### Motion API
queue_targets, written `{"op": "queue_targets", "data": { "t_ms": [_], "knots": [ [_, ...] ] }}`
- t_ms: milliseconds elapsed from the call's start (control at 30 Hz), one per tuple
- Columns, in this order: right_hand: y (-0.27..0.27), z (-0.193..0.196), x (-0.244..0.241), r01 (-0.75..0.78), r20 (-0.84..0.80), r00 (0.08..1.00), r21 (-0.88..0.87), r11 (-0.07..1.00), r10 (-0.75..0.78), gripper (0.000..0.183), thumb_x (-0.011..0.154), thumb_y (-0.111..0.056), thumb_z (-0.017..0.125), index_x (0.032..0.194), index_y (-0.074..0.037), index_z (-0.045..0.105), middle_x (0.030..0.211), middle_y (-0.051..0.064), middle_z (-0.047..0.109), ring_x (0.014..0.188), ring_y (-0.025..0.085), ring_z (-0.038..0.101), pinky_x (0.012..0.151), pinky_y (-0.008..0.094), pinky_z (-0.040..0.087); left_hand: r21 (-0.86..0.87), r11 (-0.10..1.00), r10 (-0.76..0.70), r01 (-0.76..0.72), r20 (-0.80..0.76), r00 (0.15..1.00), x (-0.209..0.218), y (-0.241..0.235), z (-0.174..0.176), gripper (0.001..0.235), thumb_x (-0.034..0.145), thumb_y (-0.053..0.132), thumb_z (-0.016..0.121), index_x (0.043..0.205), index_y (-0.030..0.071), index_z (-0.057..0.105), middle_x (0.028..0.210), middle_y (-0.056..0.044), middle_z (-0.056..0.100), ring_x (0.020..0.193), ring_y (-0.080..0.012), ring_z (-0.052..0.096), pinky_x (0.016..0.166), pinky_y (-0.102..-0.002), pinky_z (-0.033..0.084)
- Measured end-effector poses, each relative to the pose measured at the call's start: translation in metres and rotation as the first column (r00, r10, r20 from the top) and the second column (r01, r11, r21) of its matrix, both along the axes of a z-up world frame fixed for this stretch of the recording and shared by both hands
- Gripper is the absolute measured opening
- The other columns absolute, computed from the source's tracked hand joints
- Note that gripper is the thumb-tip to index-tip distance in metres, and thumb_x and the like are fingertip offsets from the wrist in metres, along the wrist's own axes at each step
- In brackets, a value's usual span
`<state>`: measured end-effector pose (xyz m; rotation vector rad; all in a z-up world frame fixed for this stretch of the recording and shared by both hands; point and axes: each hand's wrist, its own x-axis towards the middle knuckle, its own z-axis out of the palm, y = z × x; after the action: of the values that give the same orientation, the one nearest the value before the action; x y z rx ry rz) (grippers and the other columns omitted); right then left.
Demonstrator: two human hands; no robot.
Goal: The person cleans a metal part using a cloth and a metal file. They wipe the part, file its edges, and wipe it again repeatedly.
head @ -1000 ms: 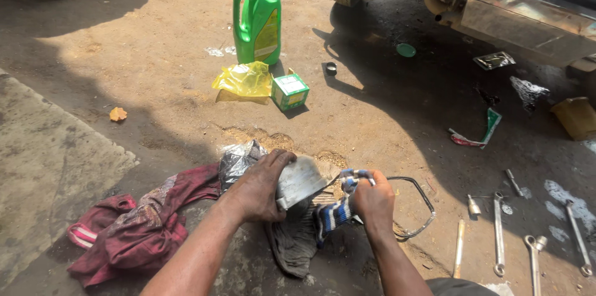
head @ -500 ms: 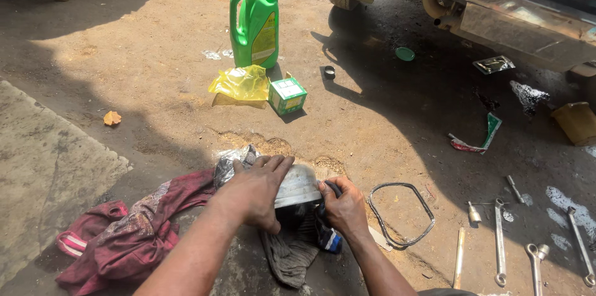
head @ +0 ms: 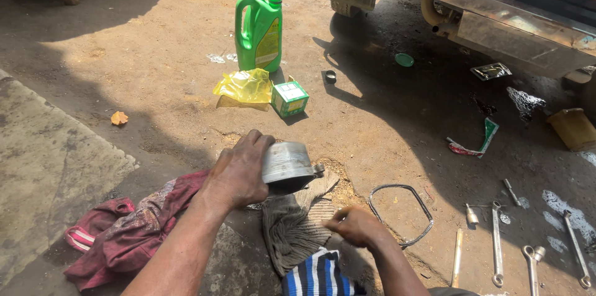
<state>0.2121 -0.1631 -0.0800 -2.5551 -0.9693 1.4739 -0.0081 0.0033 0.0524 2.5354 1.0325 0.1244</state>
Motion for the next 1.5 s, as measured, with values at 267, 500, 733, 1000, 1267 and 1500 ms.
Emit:
{"op": "queue_targets", "data": {
  "t_ms": [267, 500, 733, 1000, 1267, 1500],
  "knots": [
    [-0.002, -0.035, 0.012, 0.169, 0.467, 0.878, -0.09, 0.982, -0.109, 0.047, 0.091, -0.019, 0.074, 0.135, -0.02, 0.06, 0.122, 0.009, 0.064, 0.121, 0.026, 0.065, 0.102, 0.041, 0.053, -0.111, 0.986, -0.146, 0.121, -0.249, 0.957, 0.022, -0.024, -0.009, 0.091, 0.068, 0.012, 0.087, 0.147, 0.015, 0.041, 0.138, -0.005, 0.049, 0.134, -0.0247, 0.05, 0.12, -0.051, 0.033],
    [0.003, -0.008, -0.001, 0.162, 0.47, 0.875, -0.054, 0.985, -0.118, 0.037, 0.095, -0.028, 0.07, 0.132, -0.022, 0.066, 0.122, 0.007, 0.069, 0.122, 0.024, 0.065, 0.108, 0.043, 0.049, -0.062, 0.989, -0.148, 0.137, -0.227, 0.963, 0.013, 0.001, -0.052, 0.096, 0.068, 0.008, 0.084, 0.151, 0.014, 0.036, 0.15, -0.006, 0.043, 0.14, -0.0266, 0.044, 0.118, -0.052, 0.035],
    [0.013, 0.067, -0.004, -0.009, 0.174, 0.978, 0.59, 0.807, -0.116, 0.038, 0.103, -0.019, 0.046, 0.137, -0.014, 0.06, 0.107, 0.006, 0.075, 0.089, 0.013, 0.071, 0.082, 0.034, 0.06, -0.013, 0.988, -0.154, 0.155, -0.223, 0.963, 0.032, -0.016, -0.051, 0.088, 0.075, 0.036, 0.082, 0.145, 0.004, 0.041, 0.141, -0.012, 0.048, 0.133, -0.0299, 0.048, 0.112, -0.064, 0.037],
    [0.003, 0.097, 0.022, -0.495, 0.611, 0.757, 0.302, 0.815, 0.233, 0.055, 0.091, -0.006, 0.056, 0.127, -0.044, 0.072, 0.087, -0.003, 0.07, 0.073, 0.017, 0.053, 0.083, 0.034, 0.044, 0.057, 0.989, -0.125, 0.138, -0.188, 0.974, 0.039, -0.037, -0.04, 0.095, 0.075, 0.069, 0.075, 0.136, 0.001, 0.049, 0.129, -0.012, 0.051, 0.126, -0.0304, 0.051, 0.103, -0.077, 0.037],
    [0.002, 0.087, 0.006, -0.556, 0.635, 0.751, 0.459, 0.693, 0.181, 0.024, 0.092, -0.028, 0.067, 0.106, -0.042, 0.081, 0.073, -0.011, 0.069, 0.065, 0.008, 0.053, 0.085, 0.035, 0.038, 0.031, 0.991, -0.125, 0.131, -0.139, 0.982, 0.036, -0.027, -0.047, 0.097, 0.072, 0.081, 0.069, 0.133, 0.006, 0.054, 0.127, -0.008, 0.055, 0.125, -0.0279, 0.053, 0.115, -0.078, 0.019],
    [0.007, 0.086, -0.005, -0.655, 0.676, 0.714, 0.55, 0.519, 0.184, 0.02, 0.09, -0.022, 0.069, 0.105, -0.03, 0.079, 0.085, -0.011, 0.07, 0.077, 0.009, 0.054, 0.081, 0.036, 0.039, 0.068, 0.99, -0.121, 0.126, -0.075, 0.99, 0.033, -0.019, -0.049, 0.093, 0.07, 0.079, 0.07, 0.129, 0.007, 0.058, 0.126, -0.007, 0.058, 0.123, -0.0254, 0.056, 0.109, -0.066, 0.035]
  ]
}}
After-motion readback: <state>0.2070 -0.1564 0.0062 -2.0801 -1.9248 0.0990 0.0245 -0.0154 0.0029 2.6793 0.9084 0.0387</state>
